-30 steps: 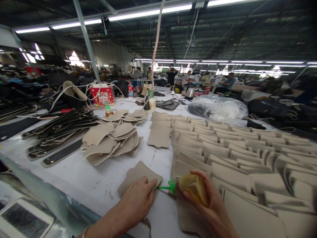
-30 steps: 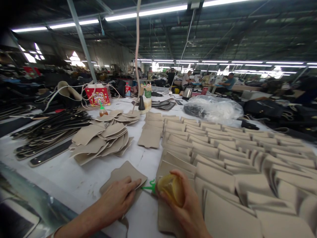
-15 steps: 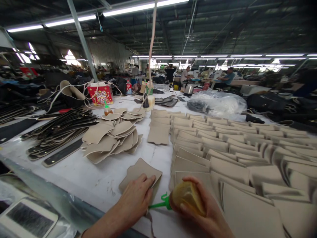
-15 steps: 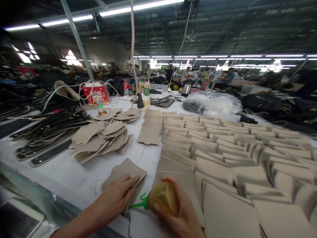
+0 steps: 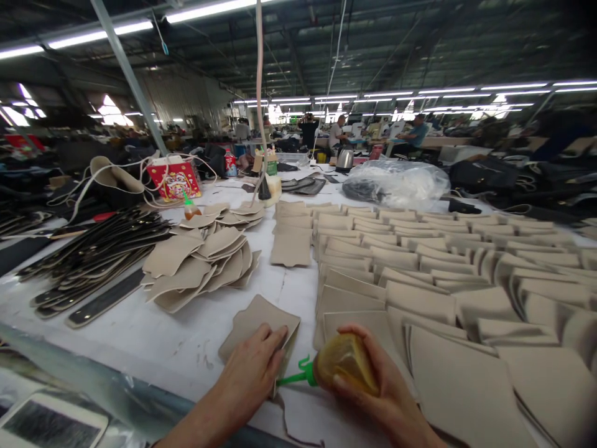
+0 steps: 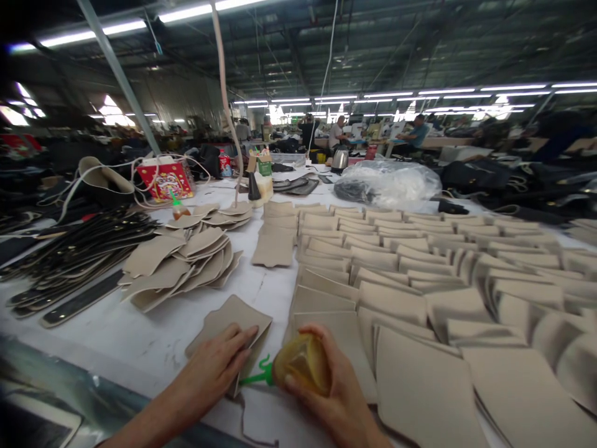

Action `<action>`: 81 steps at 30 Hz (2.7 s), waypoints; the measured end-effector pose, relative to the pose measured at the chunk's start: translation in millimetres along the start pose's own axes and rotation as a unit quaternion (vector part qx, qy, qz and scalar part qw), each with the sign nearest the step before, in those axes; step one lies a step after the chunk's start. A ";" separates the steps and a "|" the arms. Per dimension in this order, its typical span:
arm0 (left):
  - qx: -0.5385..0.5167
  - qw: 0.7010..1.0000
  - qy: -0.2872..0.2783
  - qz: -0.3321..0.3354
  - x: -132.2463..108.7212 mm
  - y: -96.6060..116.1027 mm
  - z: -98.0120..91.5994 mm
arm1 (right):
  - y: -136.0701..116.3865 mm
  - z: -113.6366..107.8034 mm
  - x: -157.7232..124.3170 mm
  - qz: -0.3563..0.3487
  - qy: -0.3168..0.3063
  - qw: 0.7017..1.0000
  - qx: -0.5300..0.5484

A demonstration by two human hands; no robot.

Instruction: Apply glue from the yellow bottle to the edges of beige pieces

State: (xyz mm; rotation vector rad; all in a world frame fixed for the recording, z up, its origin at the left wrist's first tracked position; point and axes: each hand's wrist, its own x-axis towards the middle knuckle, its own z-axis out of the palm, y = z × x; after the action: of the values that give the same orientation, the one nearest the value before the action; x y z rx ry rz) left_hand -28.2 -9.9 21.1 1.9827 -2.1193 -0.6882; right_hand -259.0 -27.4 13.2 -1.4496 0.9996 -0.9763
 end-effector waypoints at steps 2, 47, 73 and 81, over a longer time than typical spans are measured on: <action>-0.002 1.000 -0.002 -0.002 -0.8 1.2 -1.1 | 1.5 -0.8 0.9 -0.002 -0.030 0.999 0.014; 0.016 0.999 -0.025 -0.020 9.0 6.0 -4.7 | 13.6 -16.8 17.9 -0.092 0.062 0.984 -0.137; -0.017 1.000 -0.008 -0.004 6.9 -1.6 -2.7 | 20.7 -19.2 3.6 -0.082 -0.036 0.991 -0.100; -0.027 1.000 -0.007 -0.008 6.3 -0.4 -4.1 | 20.0 -13.3 -2.5 -0.067 -0.046 0.993 -0.082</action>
State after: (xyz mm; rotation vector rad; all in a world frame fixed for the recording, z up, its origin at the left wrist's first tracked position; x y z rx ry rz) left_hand -26.9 -17.0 23.4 1.9752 -2.0718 -0.7553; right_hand -273.8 -30.6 -5.5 -1.7016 0.9413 -0.9311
